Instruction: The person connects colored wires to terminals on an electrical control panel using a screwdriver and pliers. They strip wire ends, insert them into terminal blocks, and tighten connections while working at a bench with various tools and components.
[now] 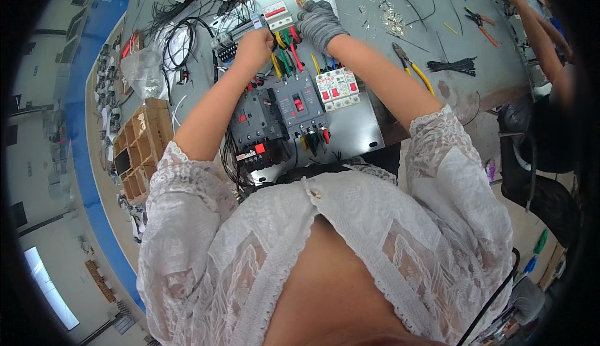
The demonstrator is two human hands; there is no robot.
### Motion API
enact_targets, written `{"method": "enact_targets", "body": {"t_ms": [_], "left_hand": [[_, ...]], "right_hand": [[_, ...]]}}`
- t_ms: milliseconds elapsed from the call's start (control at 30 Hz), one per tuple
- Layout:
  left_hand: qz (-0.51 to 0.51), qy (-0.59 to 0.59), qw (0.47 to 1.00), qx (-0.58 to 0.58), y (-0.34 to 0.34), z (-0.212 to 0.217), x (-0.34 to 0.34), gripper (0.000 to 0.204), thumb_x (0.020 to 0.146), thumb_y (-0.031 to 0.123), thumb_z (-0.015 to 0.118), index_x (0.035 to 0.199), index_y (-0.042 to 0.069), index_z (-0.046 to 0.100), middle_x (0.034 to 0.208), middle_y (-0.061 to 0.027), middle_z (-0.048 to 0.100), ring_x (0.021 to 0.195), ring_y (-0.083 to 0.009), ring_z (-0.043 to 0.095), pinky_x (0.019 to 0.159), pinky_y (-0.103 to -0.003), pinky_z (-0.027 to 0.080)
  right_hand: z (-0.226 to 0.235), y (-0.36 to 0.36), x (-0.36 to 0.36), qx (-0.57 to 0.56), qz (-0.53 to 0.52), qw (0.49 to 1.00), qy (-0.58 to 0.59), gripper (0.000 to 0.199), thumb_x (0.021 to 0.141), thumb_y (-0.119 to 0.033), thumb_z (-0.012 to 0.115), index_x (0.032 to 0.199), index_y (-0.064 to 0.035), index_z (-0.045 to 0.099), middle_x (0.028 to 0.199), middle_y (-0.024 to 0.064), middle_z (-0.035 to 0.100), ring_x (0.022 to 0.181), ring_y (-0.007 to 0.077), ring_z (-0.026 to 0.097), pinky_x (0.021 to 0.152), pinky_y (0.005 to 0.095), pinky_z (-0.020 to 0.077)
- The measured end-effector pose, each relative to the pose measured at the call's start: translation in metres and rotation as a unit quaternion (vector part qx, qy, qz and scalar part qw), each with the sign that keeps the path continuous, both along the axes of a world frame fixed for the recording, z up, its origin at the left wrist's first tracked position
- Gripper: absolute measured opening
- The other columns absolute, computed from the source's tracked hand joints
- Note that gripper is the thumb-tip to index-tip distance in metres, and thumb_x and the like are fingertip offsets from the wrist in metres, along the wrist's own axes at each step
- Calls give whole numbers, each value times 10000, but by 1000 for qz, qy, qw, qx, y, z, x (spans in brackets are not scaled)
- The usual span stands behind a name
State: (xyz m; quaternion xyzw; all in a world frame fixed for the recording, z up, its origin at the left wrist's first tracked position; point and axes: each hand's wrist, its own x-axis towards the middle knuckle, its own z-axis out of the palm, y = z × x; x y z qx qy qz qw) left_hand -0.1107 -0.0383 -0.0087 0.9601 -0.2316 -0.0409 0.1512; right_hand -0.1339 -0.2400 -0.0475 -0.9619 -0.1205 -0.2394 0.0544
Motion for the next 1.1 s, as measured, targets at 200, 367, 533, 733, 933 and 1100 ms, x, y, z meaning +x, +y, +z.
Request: {"method": "enact_targets", "body": {"t_ms": [200,367,533,733,933,1100], "left_hand": [[-1,-26,1000,-6,-4,-1,-4,155,803,138,671,930,48,670,849,-151,683,806,-317,665,711,-403,518],[-3,-3,1000,23,-6,36,-19,176,798,177,681,936,72,646,883,-149,678,869,-341,652,738,-443,510],[4,-12,999,38,22,30,-11,113,816,152,635,886,63,631,885,-167,667,881,-374,642,743,-468,506],[-54,-53,997,-15,-10,14,-5,116,796,118,642,874,37,610,876,-182,662,872,-388,631,750,-477,494],[-14,20,998,52,27,54,-19,232,843,247,649,993,73,621,984,-121,676,946,-319,634,782,-411,495],[-55,-7,998,-25,58,41,0,256,947,260,489,1083,76,602,1045,-173,649,980,-367,607,812,-459,484]], "right_hand": [[25,9,1,-168,69,982,51,164,753,-165,601,852,-138,729,975,113,694,1119,306,572,927,460,436],[36,11,-2,-221,93,962,131,233,761,-136,595,940,-66,726,1070,165,677,1146,319,563,938,457,438],[42,18,-2,-239,91,956,145,259,776,-108,580,981,-24,714,1110,187,661,1125,319,579,972,465,418],[-36,-18,44,137,-87,976,145,555,769,-371,632,1165,16,588,1103,252,629,1050,371,607,928,378,471],[68,1,-22,-165,-13,944,285,384,821,-283,620,1088,-8,632,1022,270,646,957,373,649,857,403,525],[87,-6,-43,-42,-95,952,288,320,760,-15,636,1074,-60,599,1010,200,657,943,331,656,822,412,537]]}}
